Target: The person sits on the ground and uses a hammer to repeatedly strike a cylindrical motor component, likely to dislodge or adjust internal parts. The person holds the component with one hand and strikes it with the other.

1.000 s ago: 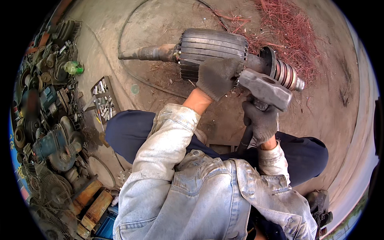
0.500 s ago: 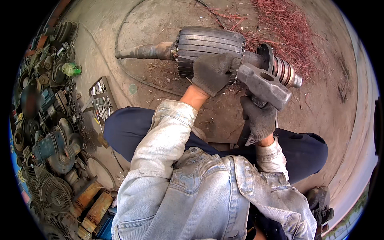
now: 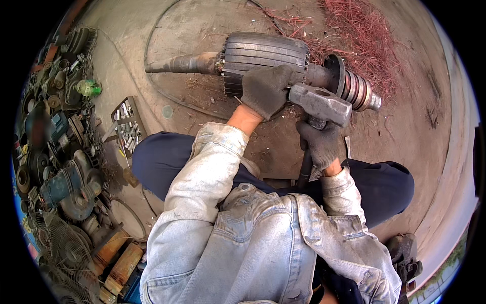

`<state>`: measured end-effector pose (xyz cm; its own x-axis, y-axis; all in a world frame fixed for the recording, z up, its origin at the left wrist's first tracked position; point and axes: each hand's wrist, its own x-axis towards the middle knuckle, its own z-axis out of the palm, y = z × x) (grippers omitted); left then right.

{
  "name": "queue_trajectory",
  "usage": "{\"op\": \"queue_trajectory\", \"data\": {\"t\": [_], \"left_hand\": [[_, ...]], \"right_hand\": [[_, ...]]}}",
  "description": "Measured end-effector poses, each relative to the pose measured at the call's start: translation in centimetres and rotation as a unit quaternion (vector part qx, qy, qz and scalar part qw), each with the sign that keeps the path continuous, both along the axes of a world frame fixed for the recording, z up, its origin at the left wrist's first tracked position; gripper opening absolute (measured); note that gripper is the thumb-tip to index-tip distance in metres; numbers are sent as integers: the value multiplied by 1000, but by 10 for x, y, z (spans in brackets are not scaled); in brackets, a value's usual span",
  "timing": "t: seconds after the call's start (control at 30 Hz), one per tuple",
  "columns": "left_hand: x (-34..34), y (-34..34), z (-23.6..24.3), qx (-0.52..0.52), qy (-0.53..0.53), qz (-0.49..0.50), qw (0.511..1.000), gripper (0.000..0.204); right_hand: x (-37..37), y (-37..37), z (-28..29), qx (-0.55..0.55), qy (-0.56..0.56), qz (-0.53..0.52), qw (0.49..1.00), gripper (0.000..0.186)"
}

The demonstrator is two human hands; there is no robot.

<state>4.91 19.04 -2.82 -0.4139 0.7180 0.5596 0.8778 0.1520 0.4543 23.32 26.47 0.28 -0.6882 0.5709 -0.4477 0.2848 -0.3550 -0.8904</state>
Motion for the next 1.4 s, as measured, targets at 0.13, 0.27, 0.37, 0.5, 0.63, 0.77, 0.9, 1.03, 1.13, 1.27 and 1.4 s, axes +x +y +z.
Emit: {"op": "queue_trajectory", "data": {"t": [0.13,0.27,0.37,0.5,0.63,0.77,0.9,1.03,1.13,1.27,1.4], "left_hand": [[-3,-1,-2,25,6,28,999,27],[-8,-10,-8,13,30,-11,999,30],[-11,-20,-4,5,-5,-13,1000,29],[9,-10,-14,7,22,12,1000,28],[4,-10,4,-7,-6,-28,1000,29],[11,-6,-11,11,7,9,1000,22],[12,-5,-8,-28,-1,21,999,16],[-31,-14,-14,-1,12,30,999,15],[-24,-22,-10,75,-31,62,995,11],[-42,-30,10,355,-440,200,800,14],[-89,-78,12,511,-449,271,681,19]], "right_hand": [[11,-5,25,9,27,-96,995,9],[-6,-17,7,63,-30,29,997,11],[-5,-18,25,82,-12,22,996,10],[24,-21,22,73,-8,-80,994,13],[17,-15,-4,64,-31,18,997,12],[22,-12,24,87,-6,-40,995,10],[17,-5,8,28,-40,24,999,9],[-12,-12,-31,142,-54,90,984,25],[-6,-6,-24,108,-31,61,992,16],[3,28,-39,10,-11,-43,999,14],[18,42,-44,-73,-53,-68,994,20]]}}
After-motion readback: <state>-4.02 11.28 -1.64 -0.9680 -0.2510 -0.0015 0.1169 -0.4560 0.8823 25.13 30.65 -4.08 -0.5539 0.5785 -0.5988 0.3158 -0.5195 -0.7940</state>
